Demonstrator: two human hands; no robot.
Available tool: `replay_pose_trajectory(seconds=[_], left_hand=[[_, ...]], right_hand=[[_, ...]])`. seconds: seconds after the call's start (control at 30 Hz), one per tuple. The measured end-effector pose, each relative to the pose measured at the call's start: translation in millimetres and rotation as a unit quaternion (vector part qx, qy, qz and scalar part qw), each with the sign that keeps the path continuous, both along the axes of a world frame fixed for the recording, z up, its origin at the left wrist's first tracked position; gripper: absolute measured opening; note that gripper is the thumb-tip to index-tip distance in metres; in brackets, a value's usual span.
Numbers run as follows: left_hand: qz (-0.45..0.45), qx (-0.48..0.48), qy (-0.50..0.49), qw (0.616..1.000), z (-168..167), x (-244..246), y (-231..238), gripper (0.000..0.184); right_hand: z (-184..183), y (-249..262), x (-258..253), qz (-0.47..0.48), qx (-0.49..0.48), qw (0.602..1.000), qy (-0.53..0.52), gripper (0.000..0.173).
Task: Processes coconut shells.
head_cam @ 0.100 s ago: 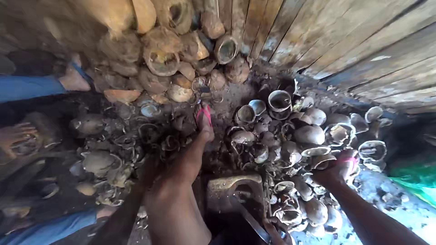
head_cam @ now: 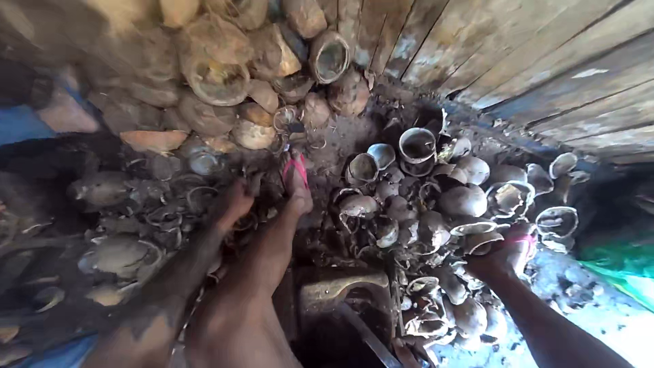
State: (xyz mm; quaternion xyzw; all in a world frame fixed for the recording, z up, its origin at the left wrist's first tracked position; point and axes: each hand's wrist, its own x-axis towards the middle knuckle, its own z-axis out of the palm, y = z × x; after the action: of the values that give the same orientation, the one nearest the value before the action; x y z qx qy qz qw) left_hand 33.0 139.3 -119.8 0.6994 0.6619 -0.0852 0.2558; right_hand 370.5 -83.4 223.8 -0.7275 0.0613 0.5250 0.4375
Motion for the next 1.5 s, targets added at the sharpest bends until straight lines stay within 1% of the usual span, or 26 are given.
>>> replay_pose_trajectory(seconds=[0.03,0.07,0.1,0.17,0.2,0.27,0.33,0.4,0.5,0.53,0.6,0.63,0.67,0.7,0.77,0.87,0.93,1.03,1.13,1.2,1.27,1.3,1.37,1.43,1.47,1.5], left_hand=[[-0.037,-0.012,0.003,0.999,30.7,53.1,25.9,0.046],[-0.065,-0.005,0.01,0.998,46.7,96.5,50.9,0.047],[-0.087,0.009,0.01,0.996,52.5,132.7,73.3,0.047],[-0.126,0.044,-0.003,0.991,46.9,190.4,109.5,0.048],[-0.15,0.059,-0.006,0.987,40.1,214.6,122.3,0.048],[-0.209,0.073,0.007,0.975,23.1,251.0,138.6,0.051],[-0.272,0.065,0.038,0.959,0.0,268.7,152.1,0.064],[-0.285,0.042,0.08,0.954,-20.6,271.5,160.9,0.082],[-0.257,0.033,0.125,0.958,-44.0,258.9,156.7,0.104],[-0.25,0.032,0.126,0.959,-51.5,250.5,151.5,0.104],[-0.24,0.04,0.115,0.963,-75.5,215.2,125.1,0.086],[-0.208,0.05,0.109,0.971,-82.5,200.3,114.0,0.089],[-0.179,0.061,0.103,0.977,-83.3,190.6,104.5,0.102],[-0.168,0.083,0.101,0.977,-82.4,186.0,99.1,0.107],[-0.183,0.111,0.066,0.975,-68.8,197.5,101.1,0.105],[-0.228,0.138,0.038,0.963,-46.5,236.6,129.3,0.09],[-0.241,0.116,0.073,0.961,-38.7,261.3,152.5,0.087],[-0.24,0.079,0.133,0.958,-43.9,276.7,166.5,0.097],[-0.21,0.085,0.148,0.963,-50.8,274.1,153.7,0.115],[-0.205,0.097,0.128,0.966,-52.6,265.3,141.2,0.119],[-0.206,0.095,0.124,0.966,-52.9,253.4,122.2,0.127],[-0.2,0.103,0.114,0.968,-54.6,245.1,111.5,0.128],[-0.175,0.135,0.083,0.972,-63.3,225.7,92.0,0.122],[-0.13,0.152,0.044,0.979,-66.2,212.2,71.3,0.109],[-0.105,0.153,0.022,0.982,-60.6,209.3,59.6,0.1],[-0.081,0.147,-0.007,0.986,-46.2,210.0,47.4,0.09]], right_hand=[[-7.6,8.2,6.1,0.017,-0.02,1.0,0.0,0.004],[-13.7,17.5,11.4,0.046,-0.05,0.998,-0.001,0.006],[-17.7,29.7,15.8,0.081,-0.088,0.993,-0.006,0.008],[-36.1,41.7,23.4,0.101,-0.112,0.988,-0.025,0.003],[-46.0,45.2,28.0,0.109,-0.103,0.988,-0.03,0.006],[-65.5,45.9,36.5,0.114,-0.053,0.991,-0.051,0.01],[-80.5,47.6,43.9,0.116,-0.008,0.991,-0.065,0.013],[-92.0,48.9,49.5,0.117,0.006,0.991,-0.07,0.014],[-101.1,53.2,57.6,0.146,-0.044,0.986,-0.064,0.017],[-101.6,55.3,60.3,0.163,-0.06,0.983,-0.061,0.019],[-93.8,67.6,66.3,0.195,-0.098,0.975,-0.038,0.019],[-90.8,71.5,69.1,0.201,-0.097,0.974,-0.036,0.02],[-88.1,73.1,70.7,0.202,-0.094,0.974,-0.034,0.022],[-86.5,72.9,71.4,0.198,-0.089,0.976,-0.032,0.022],[-89.3,70.4,68.5,0.181,-0.078,0.979,-0.042,0.021],[-99.0,66.9,61.4,0.172,-0.084,0.98,-0.055,0.018],[-100.3,67.5,60.3,0.161,-0.072,0.983,-0.056,0.017],[-99.8,66.0,62.6,0.159,-0.063,0.983,-0.072,0.02],[-98.5,61.2,66.8,0.17,-0.032,0.979,-0.107,0.023],[-96.7,56.0,68.3,0.171,-0.007,0.979,-0.115,0.024],[-91.1,57.8,69.0,0.174,-0.008,0.979,-0.106,0.023],[-89.3,58.2,68.9,0.17,-0.007,0.98,-0.101,0.023],[-87.3,54.2,68.4,0.164,0.007,0.982,-0.097,0.023],[-83.9,47.7,68.1,0.168,0.003,0.981,-0.093,0.025],[-79.8,46.6,67.9,0.171,-0.01,0.982,-0.085,0.025],[-76.7,45.1,67.3,0.17,-0.014,0.982,-0.085,0.023]])
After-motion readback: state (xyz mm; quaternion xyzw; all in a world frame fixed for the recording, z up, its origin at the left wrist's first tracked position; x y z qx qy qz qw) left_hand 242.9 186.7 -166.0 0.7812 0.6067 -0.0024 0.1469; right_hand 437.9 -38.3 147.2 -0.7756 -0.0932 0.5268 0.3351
